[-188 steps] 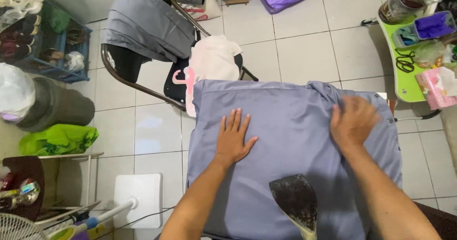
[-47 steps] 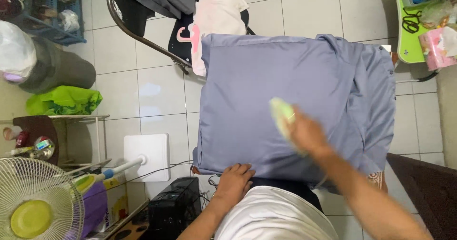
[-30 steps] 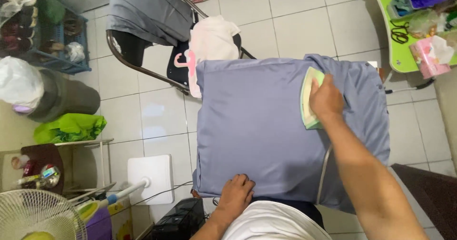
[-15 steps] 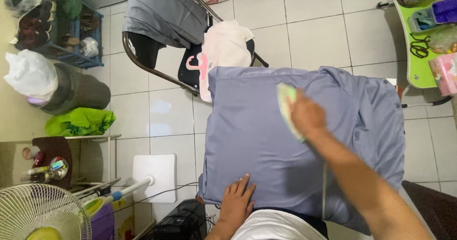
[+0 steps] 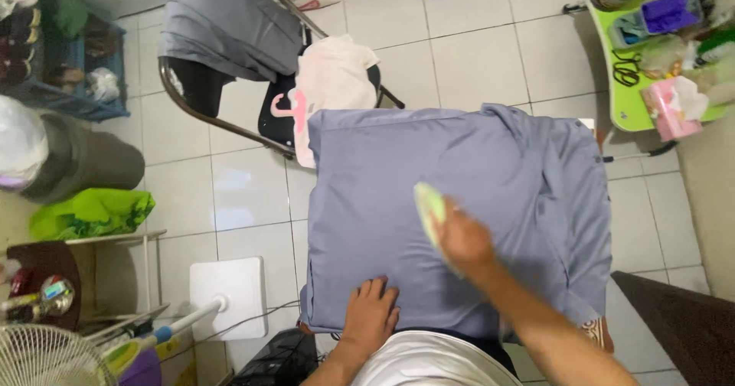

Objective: Ironing a blue button-down shirt on a small padded surface.

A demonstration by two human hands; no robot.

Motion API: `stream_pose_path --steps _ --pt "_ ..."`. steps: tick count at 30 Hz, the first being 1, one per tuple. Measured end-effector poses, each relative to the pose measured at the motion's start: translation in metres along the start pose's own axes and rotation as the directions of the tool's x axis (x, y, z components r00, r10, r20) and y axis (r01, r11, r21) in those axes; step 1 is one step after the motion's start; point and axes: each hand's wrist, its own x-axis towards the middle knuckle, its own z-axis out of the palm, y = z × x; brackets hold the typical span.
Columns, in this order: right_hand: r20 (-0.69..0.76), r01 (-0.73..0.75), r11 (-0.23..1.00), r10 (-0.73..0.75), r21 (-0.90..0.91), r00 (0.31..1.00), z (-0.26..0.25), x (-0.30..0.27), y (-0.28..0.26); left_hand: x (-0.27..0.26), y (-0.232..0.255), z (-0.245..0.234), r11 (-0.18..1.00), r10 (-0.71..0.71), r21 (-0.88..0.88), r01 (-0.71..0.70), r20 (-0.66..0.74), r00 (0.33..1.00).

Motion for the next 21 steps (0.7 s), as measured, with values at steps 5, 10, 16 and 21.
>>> stream_pose_path --steps 5,10,16,21 --pt "-0.544 0.391 0.825 -0.563 -0.407 0.622 -0.041 -0.023 0.003 0.011 0.004 0.002 1.0 0.025 0.001 -0.025 0.085 0.996" --pt "-0.023 -0.189 0.979 0.191 0.075 0.981 -0.068 0.023 0.047 0.002 0.006 0.003 0.999 0.04 0.021 -0.042 0.097 0.994" --pt "-0.101 -0.04 0.999 0.038 -0.012 0.994 -0.033 -0.026 0.035 0.0 0.007 0.013 0.997 0.056 0.055 -0.061 0.086 0.995" --pt "-0.196 0.134 0.987 -0.149 -0.088 0.969 -0.037 -0.028 0.032 -0.007 0.008 0.009 0.986 0.168 0.003 -0.169 0.093 0.981"
